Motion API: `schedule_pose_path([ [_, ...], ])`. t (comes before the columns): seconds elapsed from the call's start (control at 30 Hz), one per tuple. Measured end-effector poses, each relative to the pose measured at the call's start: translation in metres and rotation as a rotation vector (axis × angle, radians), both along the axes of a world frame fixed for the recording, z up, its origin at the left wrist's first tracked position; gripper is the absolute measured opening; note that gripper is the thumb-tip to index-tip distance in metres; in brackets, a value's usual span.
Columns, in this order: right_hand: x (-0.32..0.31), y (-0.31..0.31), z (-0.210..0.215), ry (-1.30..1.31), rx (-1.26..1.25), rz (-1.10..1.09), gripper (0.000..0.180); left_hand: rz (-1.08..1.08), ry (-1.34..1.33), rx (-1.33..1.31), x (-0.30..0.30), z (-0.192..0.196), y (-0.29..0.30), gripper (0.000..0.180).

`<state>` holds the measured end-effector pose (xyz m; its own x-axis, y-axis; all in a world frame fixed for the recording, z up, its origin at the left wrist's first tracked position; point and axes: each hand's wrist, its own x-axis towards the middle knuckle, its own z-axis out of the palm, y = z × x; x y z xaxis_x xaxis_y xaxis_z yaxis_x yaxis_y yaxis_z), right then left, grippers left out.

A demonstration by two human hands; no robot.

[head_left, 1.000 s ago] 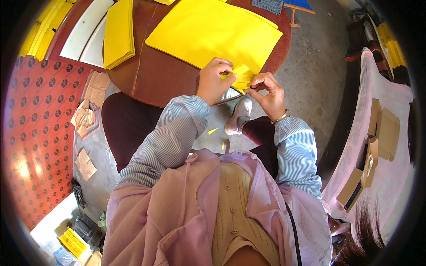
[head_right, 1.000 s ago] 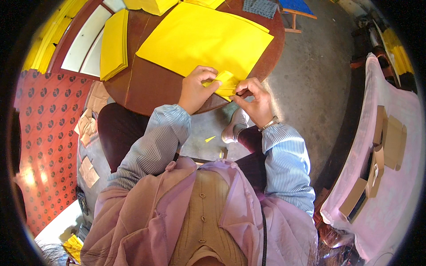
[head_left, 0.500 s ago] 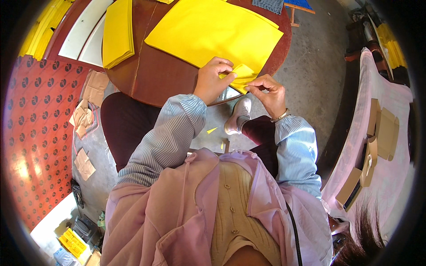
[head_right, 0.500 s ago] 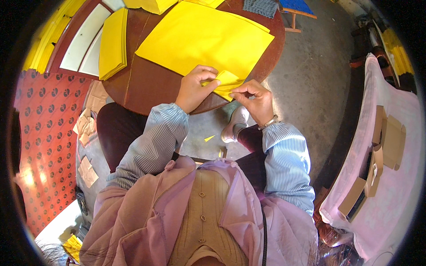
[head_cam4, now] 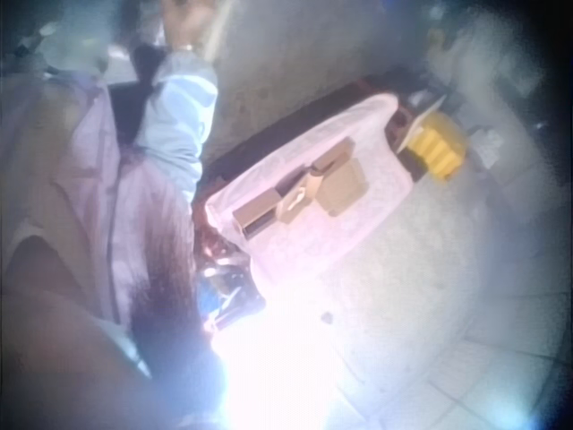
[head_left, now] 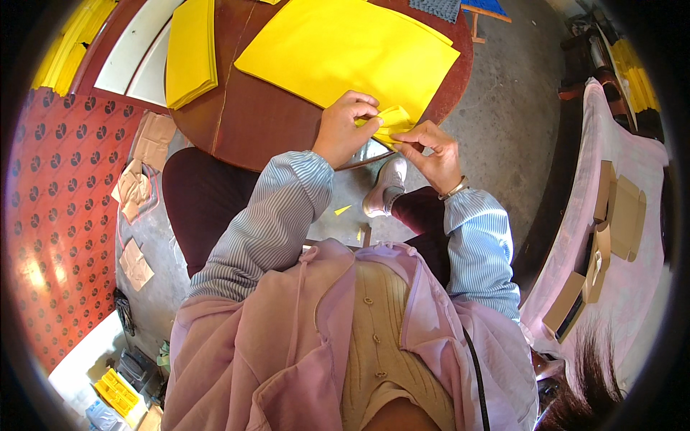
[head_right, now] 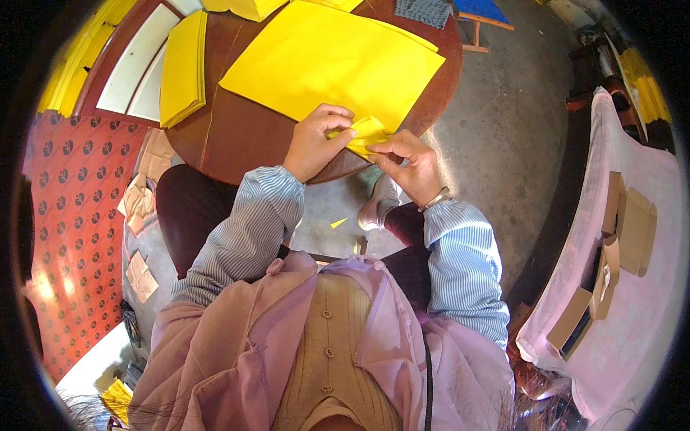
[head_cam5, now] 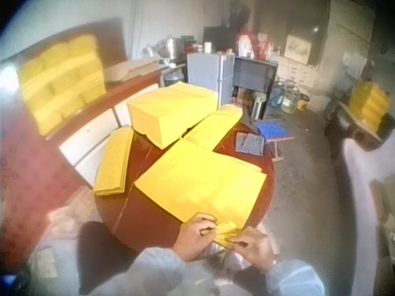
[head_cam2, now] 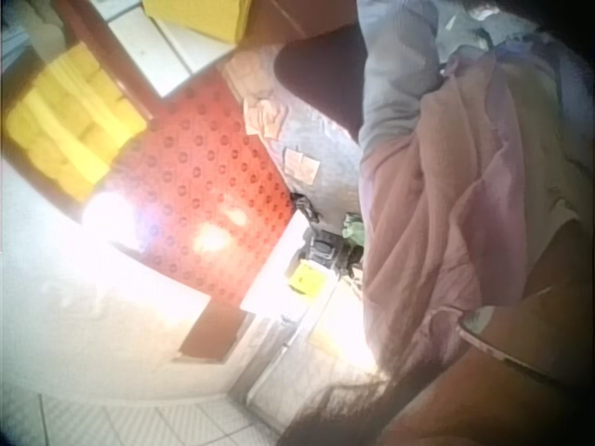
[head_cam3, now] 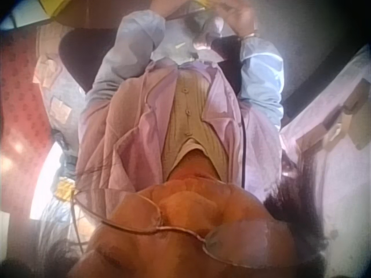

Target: The person folds yellow paper sheets by hand, aligning edges and pressing creases to form uniform folded pieces. The person stacks the folded sheets on the table as they complete each one.

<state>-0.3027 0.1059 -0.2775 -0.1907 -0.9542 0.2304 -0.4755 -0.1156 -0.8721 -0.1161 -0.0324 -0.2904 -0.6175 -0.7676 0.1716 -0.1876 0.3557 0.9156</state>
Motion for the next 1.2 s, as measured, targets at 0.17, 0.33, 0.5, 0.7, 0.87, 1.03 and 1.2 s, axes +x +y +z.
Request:
schedule_pose_path([
  [0.17, 0.001, -0.003, -0.002, -0.007, -0.011, -0.052, 0.014, -0.029, -0.009, 0.003, 0.002, -0.001, -0.002, 0.018],
  [0.33, 0.0, -0.003, -0.004, -0.067, 0.038, -0.085, 0.012, -0.178, 0.007, -0.053, 0.01, 0.001, -0.008, 0.027],
  [0.5, 0.001, -0.003, -0.004, -0.067, 0.011, -0.089, 0.012, -0.227, -0.026, -0.011, 0.013, 0.004, -0.011, 0.033],
  [0.7, 0.001, -0.004, -0.005, -0.084, 0.009, -0.095, 0.012, -0.204, -0.019, -0.039, 0.011, 0.001, -0.01, 0.032],
  [0.87, 0.002, -0.005, -0.005, -0.111, 0.006, -0.096, 0.014, -0.109, -0.001, -0.123, 0.005, -0.002, 0.001, 0.026],
  [1.03, 0.0, -0.005, -0.006, -0.058, -0.039, -0.084, 0.022, -0.01, 0.017, -0.144, 0.001, -0.003, 0.007, 0.022],
  [1.2, -0.002, -0.004, -0.007, -0.023, -0.03, -0.121, 0.033, -0.007, 0.034, -0.123, 0.001, -0.005, 0.005, 0.022],
])
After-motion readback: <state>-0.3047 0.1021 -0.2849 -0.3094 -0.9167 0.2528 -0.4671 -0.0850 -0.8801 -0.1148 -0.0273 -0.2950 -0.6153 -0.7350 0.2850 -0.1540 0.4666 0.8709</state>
